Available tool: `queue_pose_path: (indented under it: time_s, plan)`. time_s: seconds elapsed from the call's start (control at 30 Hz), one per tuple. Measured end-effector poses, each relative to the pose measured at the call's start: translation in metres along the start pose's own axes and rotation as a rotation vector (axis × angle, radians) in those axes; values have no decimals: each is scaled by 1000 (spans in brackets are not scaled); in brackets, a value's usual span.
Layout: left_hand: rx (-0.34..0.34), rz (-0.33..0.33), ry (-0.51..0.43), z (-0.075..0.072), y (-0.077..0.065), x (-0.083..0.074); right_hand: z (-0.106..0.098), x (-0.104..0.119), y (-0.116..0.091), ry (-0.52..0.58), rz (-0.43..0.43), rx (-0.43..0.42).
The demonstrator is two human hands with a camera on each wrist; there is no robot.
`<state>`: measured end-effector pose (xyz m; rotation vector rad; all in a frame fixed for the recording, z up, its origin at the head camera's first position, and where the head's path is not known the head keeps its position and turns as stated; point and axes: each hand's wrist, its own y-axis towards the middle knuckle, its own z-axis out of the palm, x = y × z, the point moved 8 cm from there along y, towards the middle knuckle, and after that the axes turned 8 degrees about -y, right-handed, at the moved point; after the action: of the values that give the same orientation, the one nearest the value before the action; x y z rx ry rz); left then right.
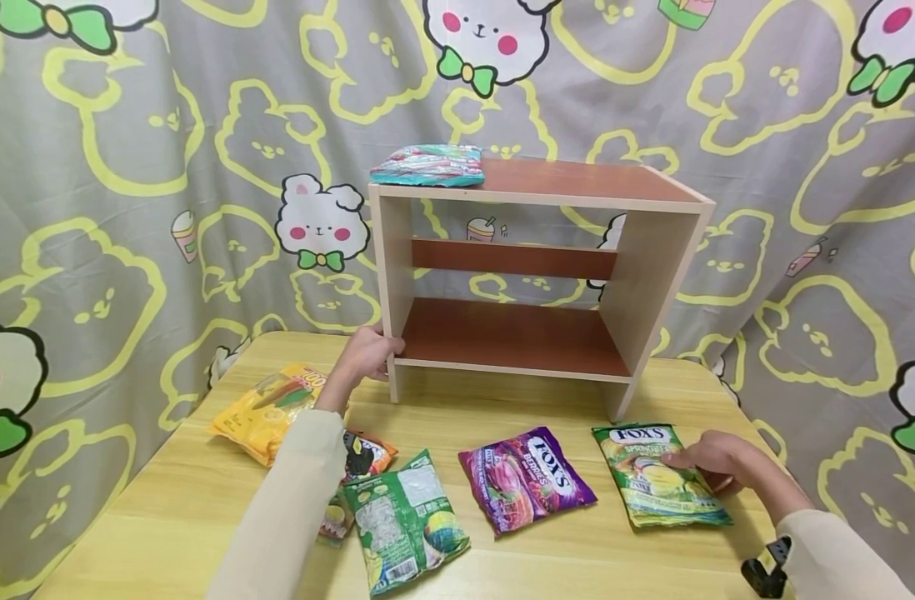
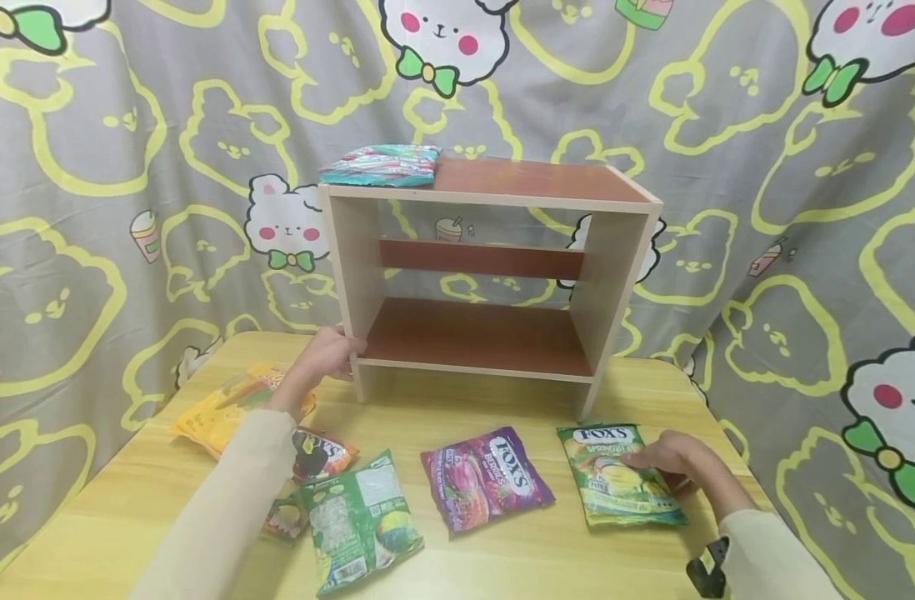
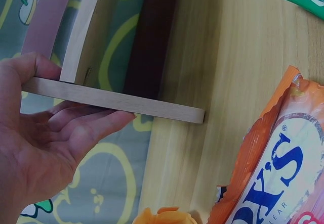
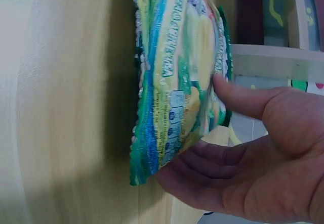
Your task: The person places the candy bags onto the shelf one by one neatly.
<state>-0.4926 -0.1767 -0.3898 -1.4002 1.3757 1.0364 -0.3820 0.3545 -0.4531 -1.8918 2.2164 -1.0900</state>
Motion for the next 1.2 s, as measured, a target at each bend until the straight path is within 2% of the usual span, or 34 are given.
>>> queue_pose_path:
  time_s: [0.17, 0.53, 0.77, 1.0, 1.2]
  plan:
    - [-4, -2, 8, -1, 2, 2, 4, -4, -1, 67, 18, 37]
    - [-10, -14, 11, -2, 1, 3, 9, -2, 8, 90, 3, 51]
    - [-3, -17, 7, -1, -1, 2, 6, 4, 9, 49, -7, 22]
    - [-2, -15, -12, 0, 0, 2, 3, 17, 7, 15, -76, 20]
    - [-2, -12, -9, 0, 1, 2, 1, 26, 1, 19, -101, 34]
